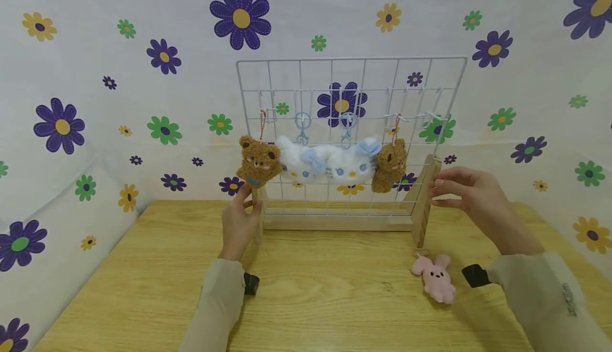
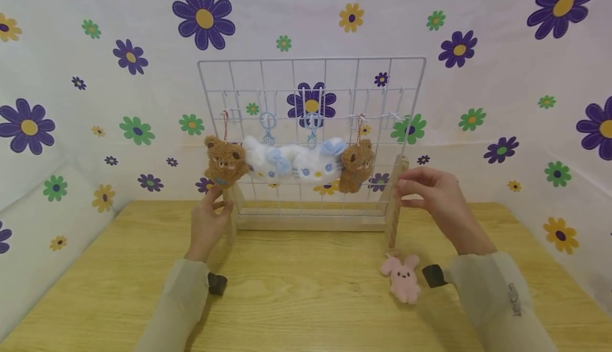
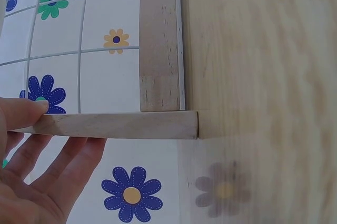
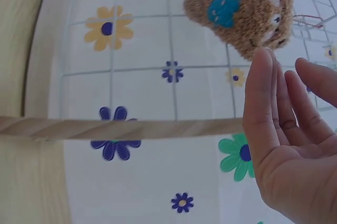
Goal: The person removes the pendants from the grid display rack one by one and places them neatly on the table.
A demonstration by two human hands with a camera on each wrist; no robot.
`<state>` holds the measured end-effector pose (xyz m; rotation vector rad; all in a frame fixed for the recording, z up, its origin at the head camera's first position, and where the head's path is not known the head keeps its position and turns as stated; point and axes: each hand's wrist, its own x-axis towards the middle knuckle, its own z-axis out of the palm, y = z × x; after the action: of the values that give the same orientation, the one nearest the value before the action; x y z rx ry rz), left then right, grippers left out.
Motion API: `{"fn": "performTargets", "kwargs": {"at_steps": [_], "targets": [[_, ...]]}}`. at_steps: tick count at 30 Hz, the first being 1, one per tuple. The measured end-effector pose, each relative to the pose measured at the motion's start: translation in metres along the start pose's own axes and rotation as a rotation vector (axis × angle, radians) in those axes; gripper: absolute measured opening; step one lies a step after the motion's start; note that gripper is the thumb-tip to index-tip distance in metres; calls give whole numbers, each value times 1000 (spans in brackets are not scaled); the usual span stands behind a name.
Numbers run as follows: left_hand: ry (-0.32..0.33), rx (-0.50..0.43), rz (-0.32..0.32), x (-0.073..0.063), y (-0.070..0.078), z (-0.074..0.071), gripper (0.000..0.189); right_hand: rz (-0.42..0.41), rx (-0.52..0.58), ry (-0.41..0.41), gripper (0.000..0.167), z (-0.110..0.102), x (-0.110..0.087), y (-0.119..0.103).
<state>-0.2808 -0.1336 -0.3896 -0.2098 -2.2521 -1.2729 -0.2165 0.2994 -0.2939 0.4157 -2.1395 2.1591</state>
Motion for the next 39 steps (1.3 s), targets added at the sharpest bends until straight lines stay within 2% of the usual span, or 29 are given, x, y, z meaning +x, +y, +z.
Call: {"fn": "performTargets", "kwargs": {"at_steps": [2, 9, 14, 20, 33, 39], "targets": [[4, -3, 9, 0, 0, 0, 45, -9, 19, -9, 13, 4, 3, -6], [8, -20, 13, 0, 0, 0, 44, -26, -68, 17, 15, 18, 16, -27], [6, -27, 13, 1, 1, 0, 44, -28, -58, 42, 20, 26, 24, -38], [10, -29, 11, 0, 1, -1, 43, -44, -11, 36, 21, 32, 30, -43], [9, -19, 45, -1, 0, 1, 43, -19, -37, 63, 18, 43, 40, -57], [17, 0, 68, 0, -4, 2, 43, -29, -1, 46, 21, 49, 47, -59]]}}
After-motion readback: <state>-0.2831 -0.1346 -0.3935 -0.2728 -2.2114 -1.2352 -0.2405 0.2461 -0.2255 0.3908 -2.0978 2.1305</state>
